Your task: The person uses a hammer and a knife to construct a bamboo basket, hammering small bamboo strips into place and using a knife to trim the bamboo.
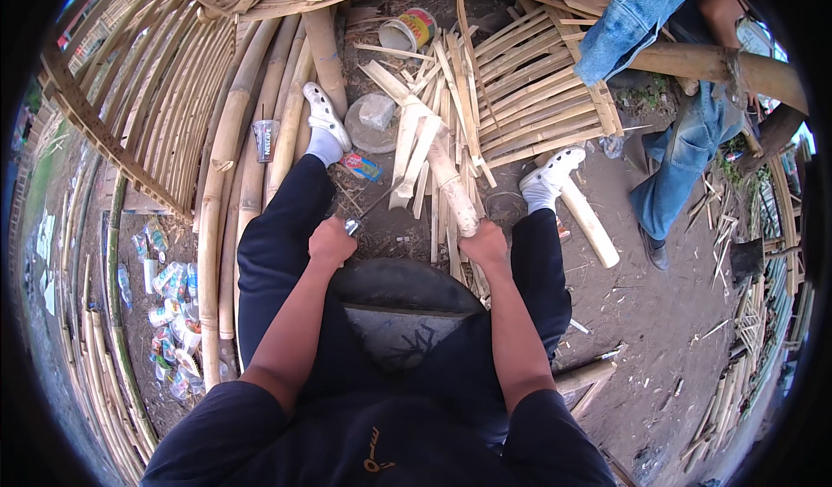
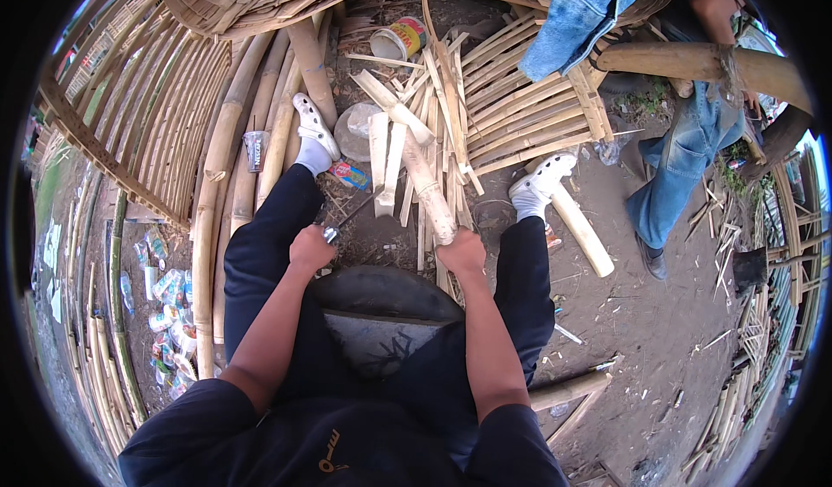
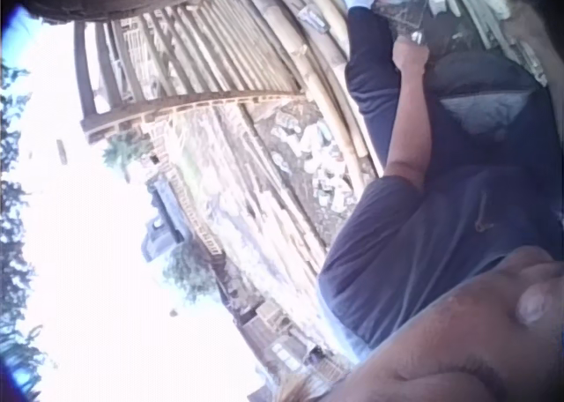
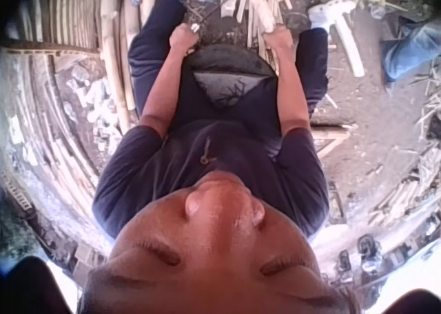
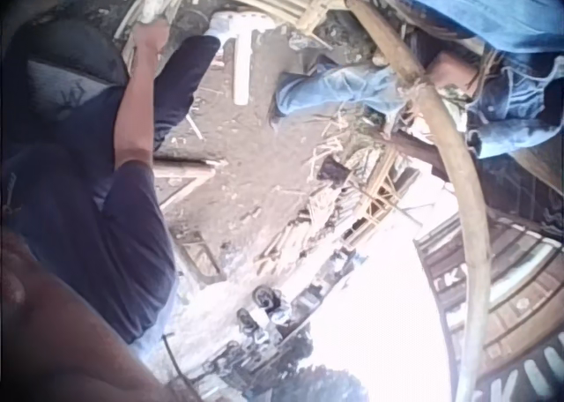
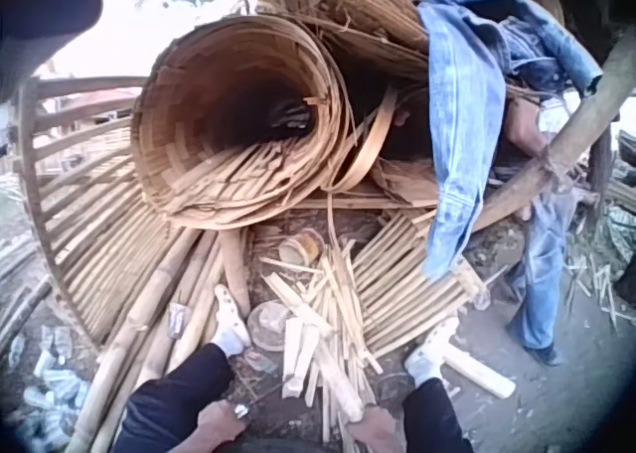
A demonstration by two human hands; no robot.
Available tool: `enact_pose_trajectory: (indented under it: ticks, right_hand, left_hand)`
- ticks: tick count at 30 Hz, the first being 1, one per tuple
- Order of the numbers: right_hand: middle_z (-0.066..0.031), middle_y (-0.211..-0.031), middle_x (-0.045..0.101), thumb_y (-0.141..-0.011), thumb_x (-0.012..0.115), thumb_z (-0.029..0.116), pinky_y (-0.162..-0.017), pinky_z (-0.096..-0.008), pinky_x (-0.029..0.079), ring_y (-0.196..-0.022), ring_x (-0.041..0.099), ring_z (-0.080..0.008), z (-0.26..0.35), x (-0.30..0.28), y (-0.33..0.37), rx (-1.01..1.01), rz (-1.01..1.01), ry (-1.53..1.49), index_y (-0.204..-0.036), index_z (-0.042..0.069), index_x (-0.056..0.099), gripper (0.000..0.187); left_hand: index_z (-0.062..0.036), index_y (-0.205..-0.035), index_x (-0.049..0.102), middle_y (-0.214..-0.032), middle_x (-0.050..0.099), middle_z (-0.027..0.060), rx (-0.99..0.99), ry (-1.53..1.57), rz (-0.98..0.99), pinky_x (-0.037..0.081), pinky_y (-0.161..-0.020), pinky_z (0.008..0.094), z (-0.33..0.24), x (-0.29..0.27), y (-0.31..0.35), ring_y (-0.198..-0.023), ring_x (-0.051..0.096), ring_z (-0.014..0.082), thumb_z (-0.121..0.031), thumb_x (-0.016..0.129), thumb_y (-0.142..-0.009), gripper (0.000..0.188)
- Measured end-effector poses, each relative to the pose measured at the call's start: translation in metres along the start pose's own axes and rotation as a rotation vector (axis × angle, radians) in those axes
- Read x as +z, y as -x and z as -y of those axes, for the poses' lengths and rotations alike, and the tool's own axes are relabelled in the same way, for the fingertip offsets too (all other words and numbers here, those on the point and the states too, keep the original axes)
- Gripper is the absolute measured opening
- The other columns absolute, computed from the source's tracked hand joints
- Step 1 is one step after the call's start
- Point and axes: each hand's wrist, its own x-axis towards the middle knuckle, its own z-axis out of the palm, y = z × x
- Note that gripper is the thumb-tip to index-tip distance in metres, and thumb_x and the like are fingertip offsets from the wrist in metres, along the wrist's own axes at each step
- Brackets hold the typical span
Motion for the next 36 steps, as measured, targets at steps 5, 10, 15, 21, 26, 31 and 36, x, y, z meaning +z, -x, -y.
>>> enact_pose_trajectory:
  ticks: [5, 10, 15, 21, 26, 31, 36]
  right_hand:
    - [-0.0245, -0.094, 0.068, -0.065, 0.069, 0.019, -0.083, -0.044, 0.053, -0.091, 0.067, -0.0378, 0.014, -0.003, -0.006, 0.003, 0.026, -0.041, -0.094, -0.001, 0.066, 0.036]
    - [-0.0255, -0.094, 0.067, -0.064, 0.071, 0.02, -0.086, -0.0435, 0.052, -0.095, 0.065, -0.0378, 0.016, 0.013, -0.013, -0.052, 0.088, 0.002, -0.096, -0.002, 0.065, 0.04]
    - [-0.0248, -0.085, 0.067, -0.064, 0.074, 0.019, -0.077, -0.0458, 0.055, -0.083, 0.067, -0.0378, 0.034, 0.017, -0.014, -0.118, -0.085, -0.03, -0.088, -0.002, 0.062, 0.034]
    - [-0.0249, -0.075, 0.065, -0.068, 0.072, 0.017, -0.067, -0.0464, 0.053, -0.071, 0.066, -0.0415, 0.076, -0.019, -0.009, -0.438, -0.666, -0.761, -0.09, -0.001, 0.056, 0.032]
    - [-0.0235, -0.084, 0.068, -0.065, 0.074, 0.02, -0.076, -0.0451, 0.055, -0.082, 0.067, -0.0394, 0.03, 0.043, -0.03, -0.096, -0.113, -0.039, -0.096, -0.001, 0.061, 0.04]
    - [-0.0223, -0.089, 0.068, -0.06, 0.073, 0.019, -0.08, -0.0451, 0.054, -0.087, 0.067, -0.0379, 0.038, 0.049, -0.037, -0.072, -0.015, 0.033, -0.095, 0.001, 0.064, 0.041]
    - [-0.0229, -0.089, 0.068, -0.063, 0.071, 0.022, -0.08, -0.0447, 0.054, -0.086, 0.066, -0.0387, 0.04, 0.039, -0.031, -0.1, -0.052, 0.03, -0.092, 0.001, 0.064, 0.037]
  left_hand:
    - [-0.0004, -0.101, 0.064, -0.106, 0.066, 0.0211, -0.073, -0.004, 0.091, 0.052, -0.087, 0.0429, 0.014, 0.024, -0.011, -0.101, 0.064, 0.0343, -0.015, 0.065, -0.073, 0.032]
    - [0.0006, -0.102, 0.063, -0.108, 0.065, 0.0212, -0.077, -0.001, 0.117, 0.051, -0.088, 0.0443, 0.007, 0.02, -0.006, -0.104, 0.063, 0.0354, -0.014, 0.065, -0.072, 0.033]
    - [0.0019, -0.104, 0.062, -0.109, 0.064, 0.023, -0.116, 0.036, 0.109, 0.05, -0.089, 0.0439, 0.015, 0.025, -0.011, -0.106, 0.062, 0.0353, -0.014, 0.065, -0.071, 0.036]
    - [0.0026, -0.098, 0.065, -0.103, 0.066, 0.0248, -0.138, 0.125, 0.056, 0.052, -0.086, 0.0421, 0.018, 0.028, -0.012, -0.101, 0.065, 0.0354, -0.013, 0.064, -0.071, 0.031]
    - [0.0012, -0.1, 0.065, -0.105, 0.066, 0.0229, -0.142, 0.158, 0.093, 0.052, -0.087, 0.0419, 0.021, 0.022, -0.013, -0.102, 0.065, 0.0338, -0.015, 0.066, -0.072, 0.033]
    - [0.0014, -0.1, 0.066, -0.108, 0.065, 0.023, -0.161, 0.124, 0.093, 0.05, -0.09, 0.0423, 0.035, 0.03, -0.018, -0.106, 0.062, 0.0354, -0.016, 0.069, -0.07, 0.035]
    - [0.0022, -0.099, 0.066, -0.107, 0.065, 0.0243, -0.153, 0.146, 0.13, 0.051, -0.089, 0.0425, 0.022, 0.026, -0.02, -0.105, 0.063, 0.0351, -0.013, 0.067, -0.07, 0.033]
